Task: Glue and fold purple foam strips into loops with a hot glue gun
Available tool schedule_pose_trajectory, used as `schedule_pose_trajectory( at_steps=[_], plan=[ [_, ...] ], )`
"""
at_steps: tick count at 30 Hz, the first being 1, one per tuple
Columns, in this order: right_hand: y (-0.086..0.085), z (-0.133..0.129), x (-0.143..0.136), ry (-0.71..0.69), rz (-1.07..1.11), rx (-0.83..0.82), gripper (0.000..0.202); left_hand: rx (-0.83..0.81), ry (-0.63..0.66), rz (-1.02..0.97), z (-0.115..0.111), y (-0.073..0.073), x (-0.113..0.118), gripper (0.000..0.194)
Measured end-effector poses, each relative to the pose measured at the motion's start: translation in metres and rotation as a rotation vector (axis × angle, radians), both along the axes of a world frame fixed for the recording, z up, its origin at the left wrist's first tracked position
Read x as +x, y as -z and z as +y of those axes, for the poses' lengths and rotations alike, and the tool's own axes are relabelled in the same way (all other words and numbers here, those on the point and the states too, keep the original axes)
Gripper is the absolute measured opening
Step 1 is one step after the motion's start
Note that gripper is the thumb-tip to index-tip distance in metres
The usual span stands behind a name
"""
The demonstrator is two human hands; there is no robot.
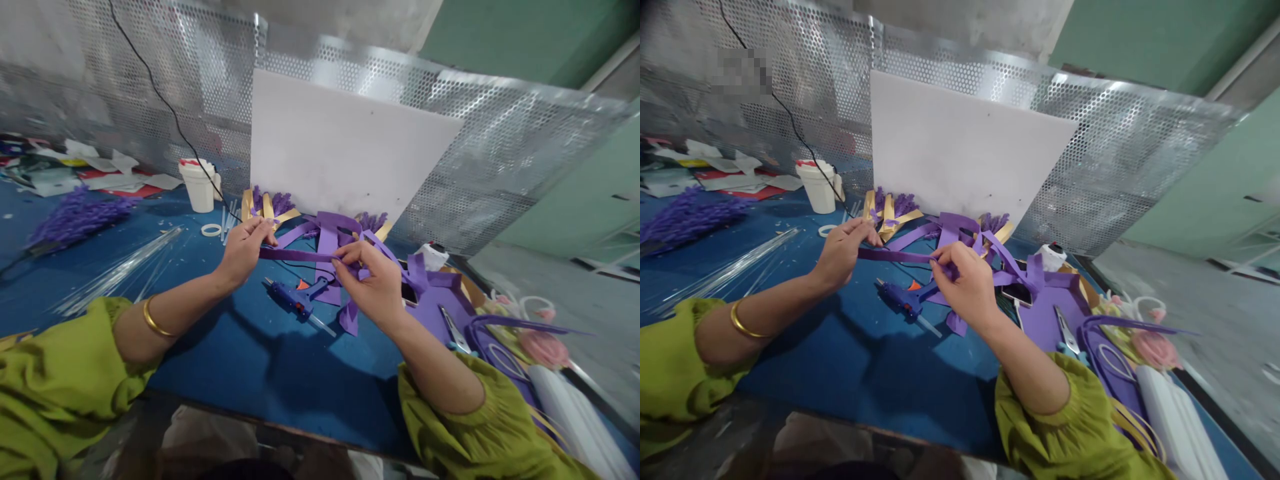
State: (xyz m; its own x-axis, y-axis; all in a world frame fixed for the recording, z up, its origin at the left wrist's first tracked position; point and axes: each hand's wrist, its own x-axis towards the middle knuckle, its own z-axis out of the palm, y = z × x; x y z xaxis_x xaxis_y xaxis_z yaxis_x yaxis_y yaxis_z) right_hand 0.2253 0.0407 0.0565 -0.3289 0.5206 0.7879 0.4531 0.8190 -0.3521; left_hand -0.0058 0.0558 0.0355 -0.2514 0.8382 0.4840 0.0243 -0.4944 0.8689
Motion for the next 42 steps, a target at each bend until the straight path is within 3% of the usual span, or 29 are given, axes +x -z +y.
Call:
schedule_pose_trajectory(
  at_steps=[3, 5, 7, 9, 12, 17, 23, 26, 29, 34, 36, 42],
  plan=[
    [0.001, 0.002, 0.000, -0.002, 0.016, -0.027, 0.019, -0.005, -0.091, 0.003, 0.001, -0.001, -0.003, 0.053],
    [0.002, 0.002, 0.001, -0.001, 0.022, -0.047, 0.019, 0.001, -0.143, 0.086, 0.000, -0.002, -0.004, 0.042],
    [0.002, 0.003, 0.000, -0.003, 0.025, -0.069, 0.019, 0.039, -0.112, 0.141, -0.001, -0.002, -0.004, 0.016],
    [0.002, 0.003, 0.000, -0.001, 0.024, -0.095, 0.020, 0.057, -0.029, 0.182, -0.004, -0.001, -0.003, 0.028],
    [0.004, 0.003, -0.002, 0.011, 0.015, -0.115, 0.020, 0.030, 0.053, 0.334, -0.008, 0.001, 0.000, 0.022],
    [0.007, 0.002, -0.005, 0.031, -0.001, -0.126, 0.019, 0.009, 0.037, 0.534, -0.009, 0.000, 0.002, 0.010],
    [0.009, 0.001, -0.007, 0.009, 0.032, -0.126, 0.020, -0.019, 0.103, 0.428, -0.012, -0.003, 0.004, 0.033],
    [0.012, -0.001, -0.009, -0.022, 0.026, -0.131, 0.020, -0.030, 0.180, 0.410, -0.016, -0.002, 0.006, 0.024],
    [0.014, -0.003, -0.012, -0.048, 0.005, -0.128, 0.020, 0.025, 0.150, 0.500, -0.018, 0.000, 0.008, 0.012],
    [0.015, -0.005, -0.013, -0.059, 0.008, -0.089, 0.021, -0.072, 0.236, 0.391, -0.020, 0.000, 0.010, 0.035],
    [0.016, -0.005, -0.014, -0.057, -0.005, -0.083, 0.021, -0.111, 0.276, 0.349, -0.022, -0.001, 0.011, 0.033],
    [0.018, -0.007, -0.016, -0.088, -0.054, -0.066, 0.019, 0.045, 0.213, 0.490, -0.023, 0.001, 0.013, 0.014]
  ],
)
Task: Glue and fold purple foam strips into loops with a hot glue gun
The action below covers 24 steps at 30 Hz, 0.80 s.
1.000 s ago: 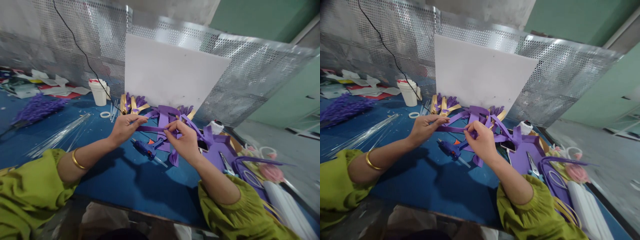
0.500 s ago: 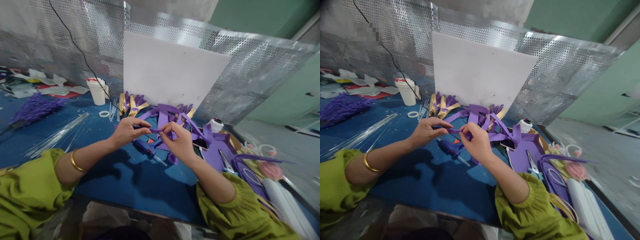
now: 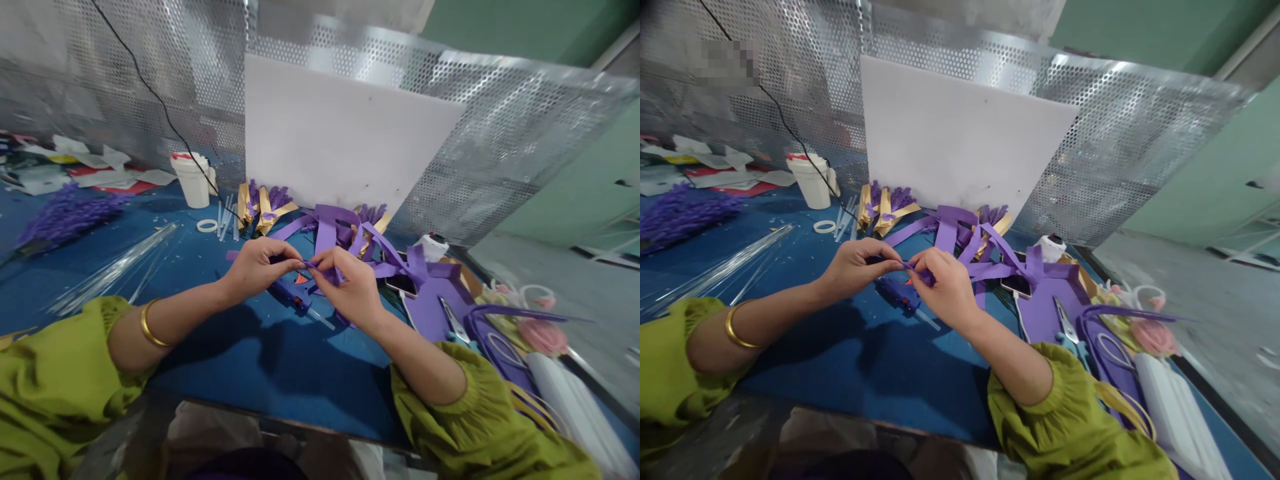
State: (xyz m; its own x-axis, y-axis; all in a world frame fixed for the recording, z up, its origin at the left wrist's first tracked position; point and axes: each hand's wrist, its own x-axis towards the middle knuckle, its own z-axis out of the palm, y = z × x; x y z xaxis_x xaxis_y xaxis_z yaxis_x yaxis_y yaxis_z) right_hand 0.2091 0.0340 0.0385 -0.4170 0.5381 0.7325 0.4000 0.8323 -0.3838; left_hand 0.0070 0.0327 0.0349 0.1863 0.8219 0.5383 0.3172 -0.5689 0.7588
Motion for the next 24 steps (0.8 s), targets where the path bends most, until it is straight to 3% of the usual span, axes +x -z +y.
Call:
schedule_pose_trajectory(
  at_steps=[6, 12, 18, 24],
  plan=[
    [0.0001, 0.0004, 0.0000, 0.006, 0.001, 0.034, 0.021, -0.082, 0.027, -0.084, -0.0016, 0.0009, 0.0003, 0.027],
    [0.0047, 0.0003, -0.0018, -0.027, -0.050, 0.028, 0.020, 0.008, 0.031, -0.027, -0.0042, -0.0019, 0.0029, 0.009],
    [0.0026, -0.0013, -0.0021, -0.040, 0.002, 0.004, 0.022, -0.173, 0.060, -0.152, -0.0029, -0.0023, 0.0011, 0.031],
    [0.0053, 0.0009, -0.0028, -0.058, 0.001, -0.016, 0.021, -0.122, 0.063, -0.040, -0.0050, 0.0005, 0.0034, 0.013]
  ],
)
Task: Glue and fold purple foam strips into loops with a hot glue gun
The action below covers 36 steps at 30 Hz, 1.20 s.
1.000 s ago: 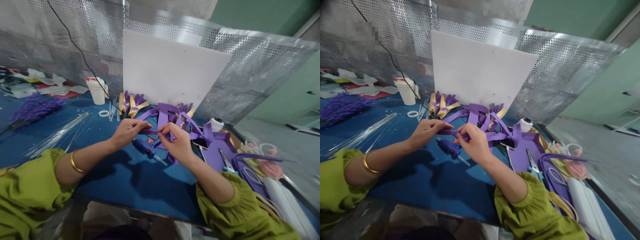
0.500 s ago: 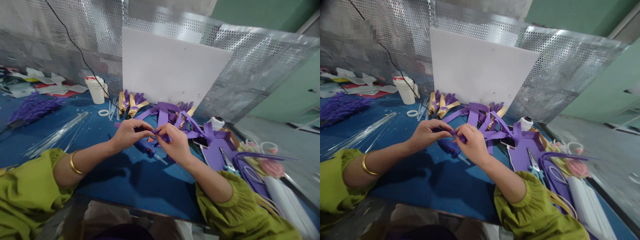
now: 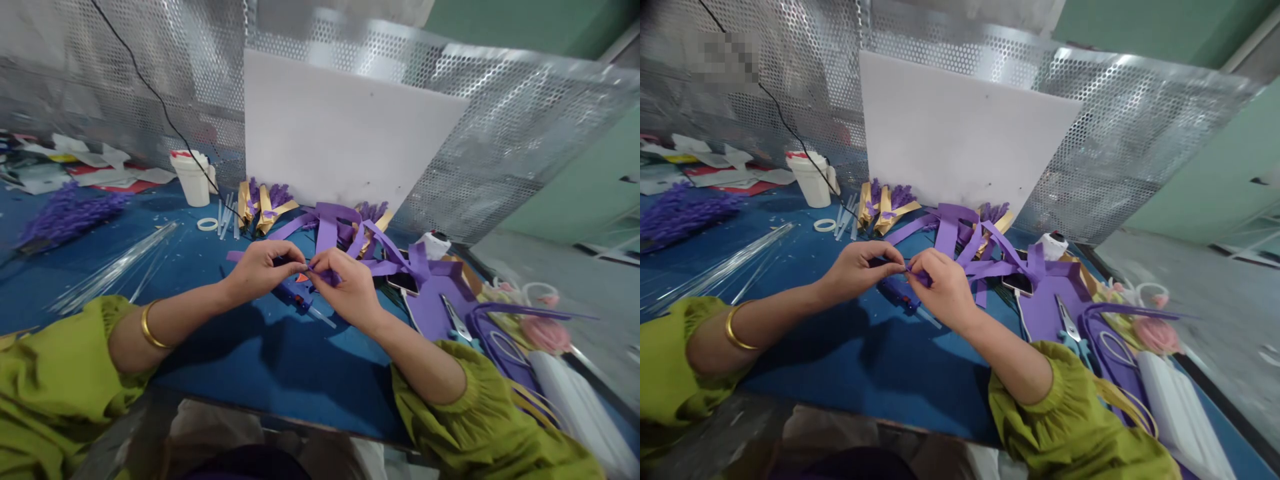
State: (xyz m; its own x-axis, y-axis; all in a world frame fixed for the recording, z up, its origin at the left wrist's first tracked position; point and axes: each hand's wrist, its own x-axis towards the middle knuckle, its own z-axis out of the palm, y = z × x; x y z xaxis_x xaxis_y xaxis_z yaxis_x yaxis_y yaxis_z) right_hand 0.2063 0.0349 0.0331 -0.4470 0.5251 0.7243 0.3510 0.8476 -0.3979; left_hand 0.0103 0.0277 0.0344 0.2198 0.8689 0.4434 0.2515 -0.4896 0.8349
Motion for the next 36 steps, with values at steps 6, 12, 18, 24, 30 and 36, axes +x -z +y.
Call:
schedule_pose_trajectory(
  at_steps=[6, 12, 18, 24, 30, 36],
  plan=[
    [-0.011, 0.001, 0.007, 0.048, 0.070, -0.009, 0.021, -0.079, -0.187, -0.434, 0.021, -0.003, -0.012, 0.023],
    [-0.021, 0.005, 0.014, 0.075, 0.134, -0.011, 0.020, 0.127, -0.367, -0.345, 0.034, -0.008, -0.027, 0.050],
    [-0.023, 0.005, 0.014, 0.099, 0.101, -0.010, 0.019, 0.077, -0.196, -0.019, 0.022, -0.011, -0.023, 0.020],
    [-0.022, 0.006, 0.014, 0.122, 0.068, -0.003, 0.019, 0.047, -0.188, 0.022, 0.021, -0.011, -0.021, 0.031],
    [-0.019, 0.012, 0.016, 0.140, 0.098, -0.042, 0.019, -0.026, -0.110, 0.053, 0.027, -0.007, -0.022, 0.028],
    [-0.027, 0.021, 0.027, 0.182, 0.114, -0.236, 0.018, -0.026, -0.108, 0.054, 0.040, 0.001, -0.028, 0.039]
  ],
)
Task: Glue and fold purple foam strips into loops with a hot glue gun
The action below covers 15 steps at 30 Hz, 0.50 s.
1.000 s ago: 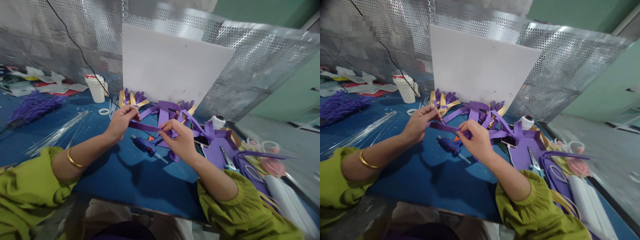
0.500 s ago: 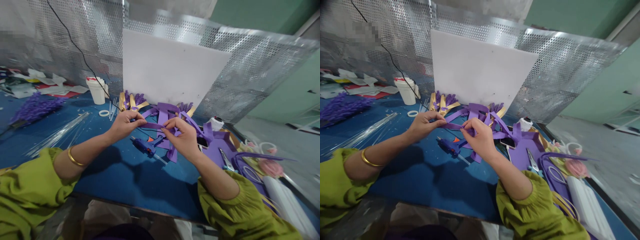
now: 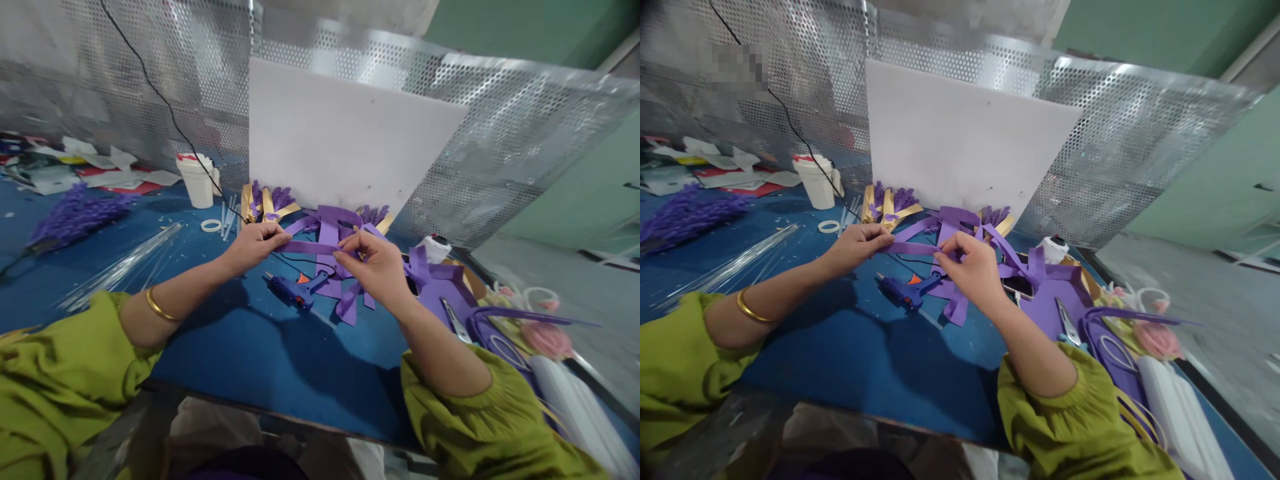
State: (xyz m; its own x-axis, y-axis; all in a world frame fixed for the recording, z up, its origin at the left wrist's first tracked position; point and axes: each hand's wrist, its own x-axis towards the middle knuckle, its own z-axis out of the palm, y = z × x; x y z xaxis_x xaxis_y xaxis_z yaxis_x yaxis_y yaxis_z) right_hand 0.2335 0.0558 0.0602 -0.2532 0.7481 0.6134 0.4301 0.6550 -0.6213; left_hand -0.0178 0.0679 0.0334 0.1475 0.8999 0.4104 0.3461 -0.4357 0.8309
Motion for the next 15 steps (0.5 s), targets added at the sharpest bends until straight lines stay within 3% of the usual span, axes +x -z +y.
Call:
schedule_pose_trajectory(
  at_steps=[4, 11, 13, 15],
  plan=[
    [-0.014, 0.003, 0.011, 0.013, 0.147, -0.136, 0.019, 0.002, -0.131, -0.113, 0.009, 0.005, -0.005, 0.038],
    [-0.021, 0.010, 0.019, 0.089, 0.528, -0.217, 0.018, -0.262, -0.558, -0.612, 0.035, 0.016, -0.025, 0.038],
    [-0.019, 0.013, 0.019, 0.116, 0.609, -0.234, 0.019, -0.294, -0.586, -0.665, 0.036, 0.018, -0.024, 0.048],
    [-0.016, 0.015, 0.016, 0.133, 0.675, -0.274, 0.020, -0.288, -0.495, -0.669, 0.028, 0.017, -0.016, 0.056]
  ],
)
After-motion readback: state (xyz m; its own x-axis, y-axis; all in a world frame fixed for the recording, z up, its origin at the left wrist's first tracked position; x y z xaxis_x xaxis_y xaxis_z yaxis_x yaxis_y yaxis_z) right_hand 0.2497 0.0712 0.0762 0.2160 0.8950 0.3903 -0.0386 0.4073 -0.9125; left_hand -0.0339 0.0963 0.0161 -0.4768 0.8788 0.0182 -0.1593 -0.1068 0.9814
